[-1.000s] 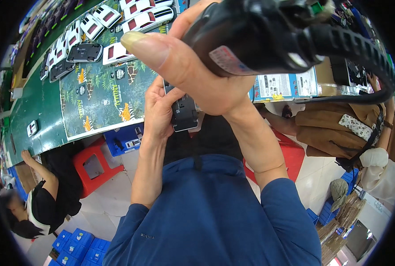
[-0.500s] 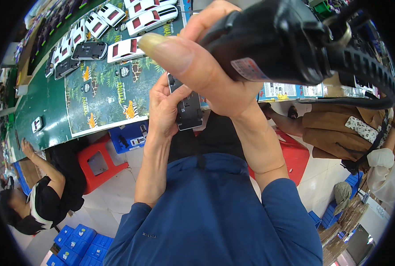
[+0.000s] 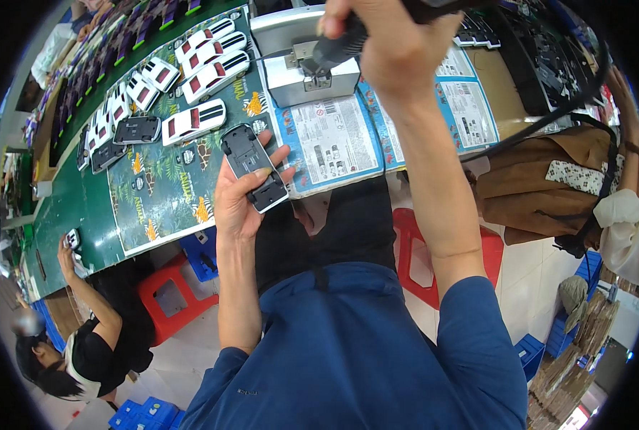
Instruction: The person assembles toy cars on a workbench by driving screws into the chassis with an electric screwdriver and fitting car body components together by hand.
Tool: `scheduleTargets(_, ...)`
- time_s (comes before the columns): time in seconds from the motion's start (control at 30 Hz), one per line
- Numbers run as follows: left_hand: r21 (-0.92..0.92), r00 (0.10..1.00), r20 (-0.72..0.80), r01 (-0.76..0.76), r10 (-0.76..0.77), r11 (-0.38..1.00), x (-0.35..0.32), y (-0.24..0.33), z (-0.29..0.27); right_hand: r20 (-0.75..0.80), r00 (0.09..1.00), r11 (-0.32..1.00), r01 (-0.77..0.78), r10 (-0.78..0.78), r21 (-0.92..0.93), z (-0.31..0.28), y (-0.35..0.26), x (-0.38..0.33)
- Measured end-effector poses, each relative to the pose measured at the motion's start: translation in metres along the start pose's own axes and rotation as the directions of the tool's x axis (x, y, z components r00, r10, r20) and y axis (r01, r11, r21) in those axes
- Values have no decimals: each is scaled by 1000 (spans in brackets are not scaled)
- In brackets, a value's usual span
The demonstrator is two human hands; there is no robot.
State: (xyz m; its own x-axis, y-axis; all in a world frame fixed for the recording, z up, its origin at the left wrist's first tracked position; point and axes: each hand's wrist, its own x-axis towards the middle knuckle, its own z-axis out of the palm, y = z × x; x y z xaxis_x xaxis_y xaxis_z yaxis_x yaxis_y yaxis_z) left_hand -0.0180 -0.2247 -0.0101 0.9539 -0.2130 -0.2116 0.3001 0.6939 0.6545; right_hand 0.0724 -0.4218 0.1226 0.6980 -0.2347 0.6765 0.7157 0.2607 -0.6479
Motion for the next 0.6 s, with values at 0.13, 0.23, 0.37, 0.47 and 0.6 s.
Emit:
scheduleTargets(0.13,-34,1000,-11,6,-6,999,2,-1,2,29,999,978,-14,20,-207,4,6,-2)
scheduleTargets(0.23,-106,999,-44,12,-17,994,3,-3,-2,72,994,965,-59,80,-254,15,4,4)
scheduleTargets(0.37,-249,994,-98,31,-57,968,14,-2,1,135,964,957,-196,227,-215,20,13,14)
scheduleTargets(0.47,-222,994,-107,-9,-15,975,20,3,5,189,902,905,-412,388,110,-1,6,-7)
scheduleTargets(0.6,-180,992,-127,-39,16,983,25,5,18,434,873,906,-350,223,239,3,-35,-32)
